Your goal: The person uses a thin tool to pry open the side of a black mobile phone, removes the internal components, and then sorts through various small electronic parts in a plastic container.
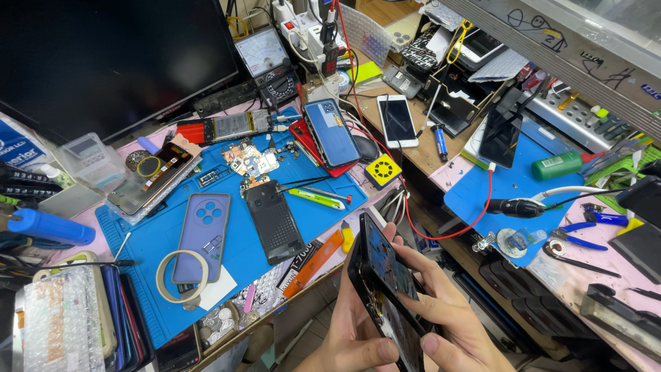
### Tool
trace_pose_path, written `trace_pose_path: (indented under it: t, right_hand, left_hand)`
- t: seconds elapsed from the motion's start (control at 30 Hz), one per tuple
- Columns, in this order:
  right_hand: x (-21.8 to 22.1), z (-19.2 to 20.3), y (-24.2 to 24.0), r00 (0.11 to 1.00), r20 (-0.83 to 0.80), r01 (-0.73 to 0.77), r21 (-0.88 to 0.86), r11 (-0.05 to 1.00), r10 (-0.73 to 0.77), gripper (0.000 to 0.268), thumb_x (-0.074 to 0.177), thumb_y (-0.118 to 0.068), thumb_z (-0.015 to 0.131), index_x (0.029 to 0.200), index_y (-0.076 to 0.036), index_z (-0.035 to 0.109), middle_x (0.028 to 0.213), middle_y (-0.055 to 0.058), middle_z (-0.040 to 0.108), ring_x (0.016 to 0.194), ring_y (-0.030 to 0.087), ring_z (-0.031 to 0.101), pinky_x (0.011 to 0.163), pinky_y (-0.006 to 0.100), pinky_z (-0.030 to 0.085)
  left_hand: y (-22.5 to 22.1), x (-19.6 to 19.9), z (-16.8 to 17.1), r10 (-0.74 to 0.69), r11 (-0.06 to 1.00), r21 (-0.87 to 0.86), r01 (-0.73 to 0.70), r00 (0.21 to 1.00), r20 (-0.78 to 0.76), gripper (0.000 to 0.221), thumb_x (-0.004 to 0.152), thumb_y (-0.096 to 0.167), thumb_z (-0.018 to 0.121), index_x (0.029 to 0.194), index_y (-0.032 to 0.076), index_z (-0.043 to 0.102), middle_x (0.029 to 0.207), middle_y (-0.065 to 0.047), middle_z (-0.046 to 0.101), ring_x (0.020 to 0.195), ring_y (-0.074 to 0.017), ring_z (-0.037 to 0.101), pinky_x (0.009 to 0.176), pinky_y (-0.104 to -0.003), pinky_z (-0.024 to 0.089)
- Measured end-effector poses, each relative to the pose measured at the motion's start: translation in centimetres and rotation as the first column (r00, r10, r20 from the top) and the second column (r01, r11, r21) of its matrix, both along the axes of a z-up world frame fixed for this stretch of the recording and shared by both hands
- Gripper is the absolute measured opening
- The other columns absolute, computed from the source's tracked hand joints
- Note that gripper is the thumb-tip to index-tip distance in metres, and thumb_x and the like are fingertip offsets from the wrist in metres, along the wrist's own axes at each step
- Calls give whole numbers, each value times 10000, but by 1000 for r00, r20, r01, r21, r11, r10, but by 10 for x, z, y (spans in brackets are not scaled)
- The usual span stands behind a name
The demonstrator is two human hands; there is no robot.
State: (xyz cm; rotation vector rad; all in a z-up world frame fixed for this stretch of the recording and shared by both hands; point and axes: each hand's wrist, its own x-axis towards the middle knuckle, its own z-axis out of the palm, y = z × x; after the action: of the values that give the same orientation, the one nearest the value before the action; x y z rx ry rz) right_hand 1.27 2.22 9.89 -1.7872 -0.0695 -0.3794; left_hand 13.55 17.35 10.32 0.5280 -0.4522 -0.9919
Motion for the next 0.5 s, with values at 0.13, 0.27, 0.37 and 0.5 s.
trace_pose_path:
  t: [0.13,0.27,0.37,0.5]
  right_hand:
    - [0,-4,-4,1000,20,-13,-15,1000,13,618,1031,-476,548,1398,7,666,1694,367,280,1578,500,282,1273,588,201]
    - [-1,-7,-3,999,39,-25,15,1000,25,600,1043,-464,561,1390,15,663,1698,373,274,1614,515,287,1285,593,191]
    - [-2,-6,-2,999,31,-20,18,1000,19,605,1039,-470,553,1382,13,675,1693,372,277,1608,516,291,1277,595,195]
    - [0,-4,-1,1000,21,-3,-18,1000,3,614,1039,-479,542,1375,14,686,1689,370,293,1579,504,247,1287,595,178]
  left_hand:
    - [0,-1,2,5,1000,15,-4,999,-46,1349,702,319,943,1658,103,17,1776,-106,102,1585,-259,266,1292,-434,231]
    - [1,-1,1,0,1000,13,1,999,-37,1342,709,317,942,1664,99,25,1780,-128,98,1587,-270,258,1294,-435,223]
    - [0,-1,0,19,1000,5,-19,1000,-6,1330,723,325,940,1667,88,33,1789,-134,92,1624,-244,223,1313,-424,207]
    - [0,-2,-1,27,999,18,-27,1000,14,1327,728,338,943,1665,86,39,1794,-134,86,1631,-246,212,1316,-429,205]
